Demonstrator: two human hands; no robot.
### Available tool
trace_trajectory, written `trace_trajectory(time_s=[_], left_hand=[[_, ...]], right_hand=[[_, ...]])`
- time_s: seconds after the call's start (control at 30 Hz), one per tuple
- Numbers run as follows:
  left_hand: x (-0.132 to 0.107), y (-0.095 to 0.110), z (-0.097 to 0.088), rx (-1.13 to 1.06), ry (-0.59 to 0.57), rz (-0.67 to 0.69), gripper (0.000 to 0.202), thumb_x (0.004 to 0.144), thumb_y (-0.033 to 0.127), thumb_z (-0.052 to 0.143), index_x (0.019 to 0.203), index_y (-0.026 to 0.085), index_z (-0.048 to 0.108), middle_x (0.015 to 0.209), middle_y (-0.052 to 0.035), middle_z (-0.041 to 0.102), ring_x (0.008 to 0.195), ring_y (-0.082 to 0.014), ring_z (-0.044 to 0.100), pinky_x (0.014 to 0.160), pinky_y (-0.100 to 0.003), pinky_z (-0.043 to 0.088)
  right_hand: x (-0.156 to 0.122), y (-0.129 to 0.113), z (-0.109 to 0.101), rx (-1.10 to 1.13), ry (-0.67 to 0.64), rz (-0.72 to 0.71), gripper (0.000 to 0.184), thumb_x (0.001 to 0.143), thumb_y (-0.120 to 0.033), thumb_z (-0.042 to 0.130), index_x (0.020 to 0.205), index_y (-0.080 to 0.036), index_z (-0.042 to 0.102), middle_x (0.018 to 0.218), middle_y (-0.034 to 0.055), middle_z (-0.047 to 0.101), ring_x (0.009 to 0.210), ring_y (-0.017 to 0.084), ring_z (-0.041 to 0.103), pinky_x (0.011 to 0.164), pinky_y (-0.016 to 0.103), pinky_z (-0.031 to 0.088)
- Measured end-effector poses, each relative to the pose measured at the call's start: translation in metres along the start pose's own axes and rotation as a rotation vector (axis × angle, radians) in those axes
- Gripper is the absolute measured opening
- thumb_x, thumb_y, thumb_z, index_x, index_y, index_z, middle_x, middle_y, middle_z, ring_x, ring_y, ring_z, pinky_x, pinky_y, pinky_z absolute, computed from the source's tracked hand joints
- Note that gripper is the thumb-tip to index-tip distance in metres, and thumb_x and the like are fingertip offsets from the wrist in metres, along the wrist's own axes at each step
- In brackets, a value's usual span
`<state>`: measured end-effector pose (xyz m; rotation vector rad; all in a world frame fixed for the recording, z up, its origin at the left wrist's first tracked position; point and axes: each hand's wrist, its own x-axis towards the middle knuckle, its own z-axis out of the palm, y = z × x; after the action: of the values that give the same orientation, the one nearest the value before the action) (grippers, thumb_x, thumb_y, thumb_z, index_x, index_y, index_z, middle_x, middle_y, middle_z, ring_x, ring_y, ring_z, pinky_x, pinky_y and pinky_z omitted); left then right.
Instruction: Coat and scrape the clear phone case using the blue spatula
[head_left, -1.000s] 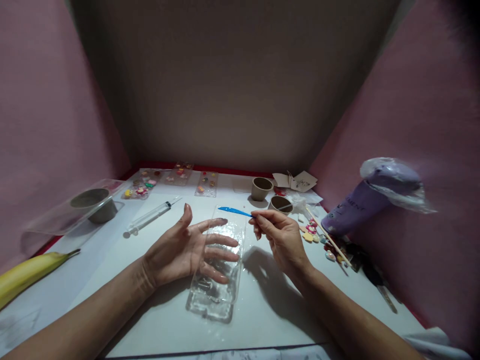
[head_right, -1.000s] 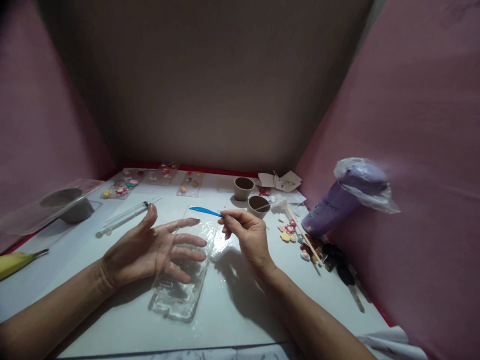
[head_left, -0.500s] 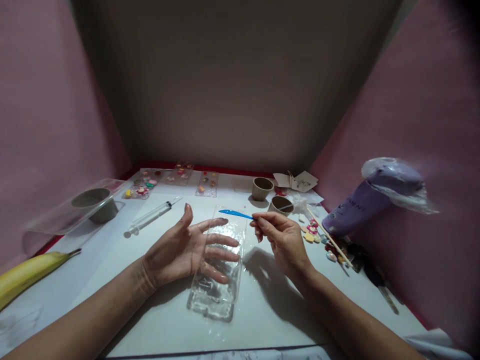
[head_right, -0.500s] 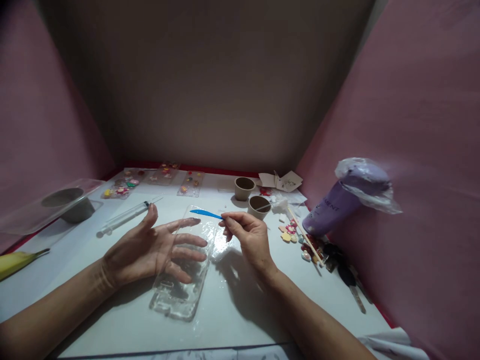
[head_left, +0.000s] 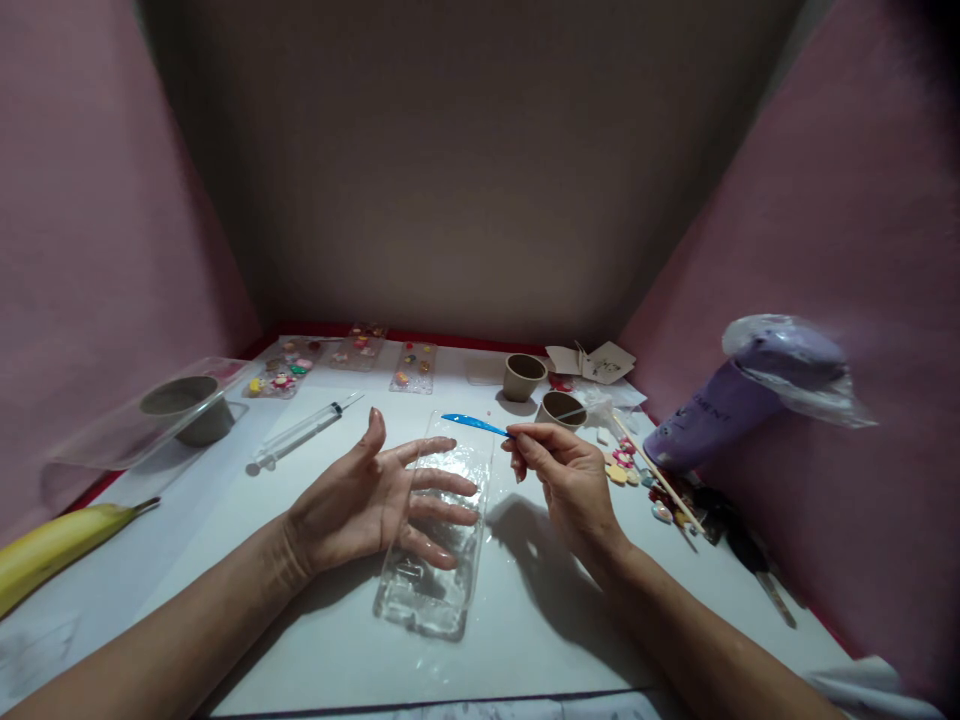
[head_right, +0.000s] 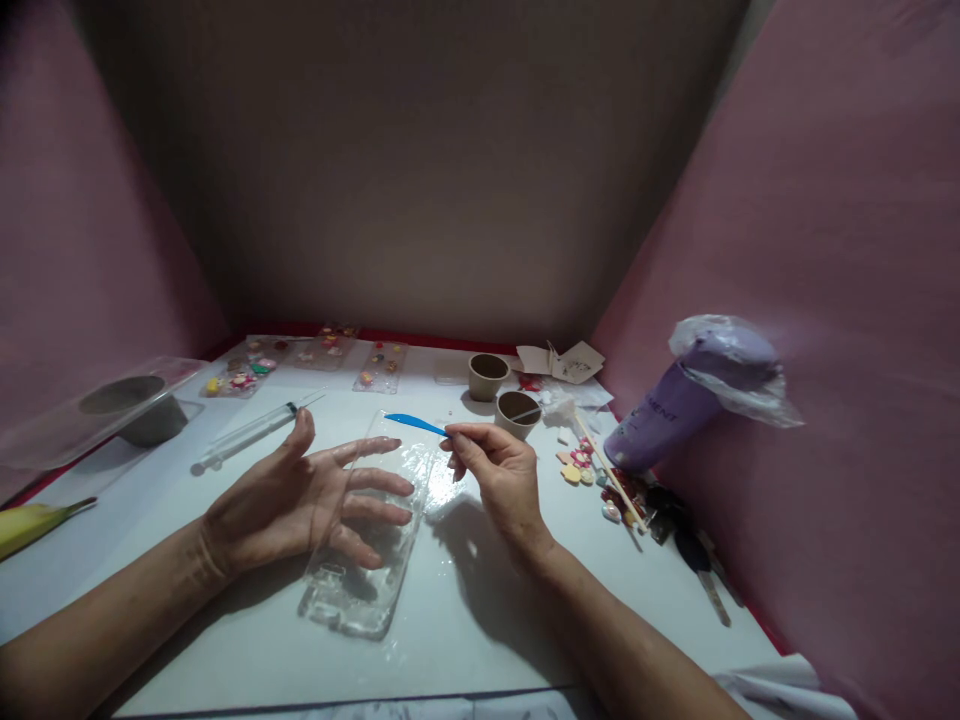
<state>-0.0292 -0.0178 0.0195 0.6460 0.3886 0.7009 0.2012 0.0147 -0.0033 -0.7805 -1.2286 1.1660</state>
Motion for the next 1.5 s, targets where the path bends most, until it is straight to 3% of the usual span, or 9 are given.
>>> trace_trajectory(time_s=[0.63,1.17,1.5], left_hand=[[-0.001,0.0,0.0,0.003,-0.007,-0.004,0.09,0.082,0.078,0.021,0.145,0.013,0.028,0.13,-0.029,0.05,0.117,-0.0455,0.053,0.083,-0.062,0.046],[0.0,0.0,0.0,0.023,0.0,-0.008,0.089,0.082,0.078,0.023,0.143,0.014,0.028,0.129,-0.0286,0.051,0.115,-0.044,0.055,0.082,-0.061,0.047],[0.0,0.001,0.0,0.028,0.019,-0.019,0.09,0.082,0.078,0.024,0.144,0.014,0.028,0.13,-0.0285,0.051,0.115,-0.0449,0.055,0.082,-0.06,0.047]], right_hand=[[-0.003,-0.001,-0.004,-0.035,-0.018,-0.004,0.014,0.08,-0.029,0.073,0.09,-0.02,0.075,0.073,0.0029,0.069,0.06,0.013,0.057,0.055,0.028,0.048],[-0.01,-0.01,0.005,-0.205,-0.007,-0.167,0.011,0.083,-0.025,0.069,0.091,-0.022,0.075,0.078,0.0032,0.069,0.067,0.015,0.061,0.055,0.028,0.05],[-0.014,-0.009,0.001,-0.431,-0.13,-0.403,0.021,0.089,-0.015,0.059,0.098,-0.026,0.073,0.085,0.0039,0.068,0.073,0.017,0.062,0.062,0.032,0.052]])
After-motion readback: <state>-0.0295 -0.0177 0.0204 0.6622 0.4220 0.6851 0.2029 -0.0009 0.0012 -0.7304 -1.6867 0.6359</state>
